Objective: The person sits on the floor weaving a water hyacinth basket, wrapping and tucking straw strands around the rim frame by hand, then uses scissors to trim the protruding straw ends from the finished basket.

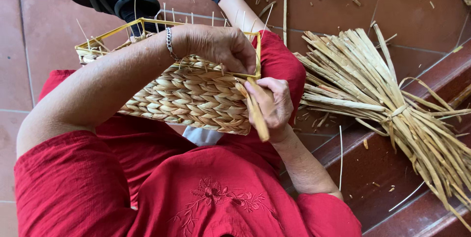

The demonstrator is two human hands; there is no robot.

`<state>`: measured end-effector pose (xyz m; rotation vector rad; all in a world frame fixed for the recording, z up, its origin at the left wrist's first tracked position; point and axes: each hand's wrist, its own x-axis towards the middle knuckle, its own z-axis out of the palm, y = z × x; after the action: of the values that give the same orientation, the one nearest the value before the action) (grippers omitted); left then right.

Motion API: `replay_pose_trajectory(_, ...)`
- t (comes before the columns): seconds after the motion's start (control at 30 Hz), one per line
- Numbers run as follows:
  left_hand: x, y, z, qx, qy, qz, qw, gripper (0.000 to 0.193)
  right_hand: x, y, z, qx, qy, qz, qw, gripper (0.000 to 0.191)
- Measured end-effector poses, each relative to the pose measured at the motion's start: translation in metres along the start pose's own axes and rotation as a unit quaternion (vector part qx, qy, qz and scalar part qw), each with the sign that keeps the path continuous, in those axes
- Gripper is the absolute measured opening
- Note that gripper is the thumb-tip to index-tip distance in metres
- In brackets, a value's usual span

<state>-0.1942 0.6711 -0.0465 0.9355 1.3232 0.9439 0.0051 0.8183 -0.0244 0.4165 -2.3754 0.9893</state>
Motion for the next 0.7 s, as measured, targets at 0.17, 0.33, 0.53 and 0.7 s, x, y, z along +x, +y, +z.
replay_pose_trajectory(0.17, 0.004, -0.014, -0.017, 0.287, 0.093, -0.160, 0.940, 0.028, -0.009, 0.003, 0.001, -0.009, 0.012, 0.002, 1.000, 0.038)
replay_pose_trajectory(0.33, 0.000, -0.040, -0.037, 0.458, 0.128, -0.400, 0.783, 0.051, -0.019, 0.009, 0.004, -0.003, 0.026, 0.015, 1.000, 0.034)
replay_pose_trajectory(0.53, 0.001, -0.043, -0.050, 0.446, 0.356, -0.271, 0.775, 0.052, -0.026, 0.011, 0.007, 0.007, 0.042, 0.027, 0.999, 0.027)
replay_pose_trajectory(0.7, 0.006, -0.043, -0.061, -0.259, 0.445, -0.047, 0.856, 0.034, -0.032, 0.023, -0.007, 0.176, 0.047, 0.182, 0.966, 0.019)
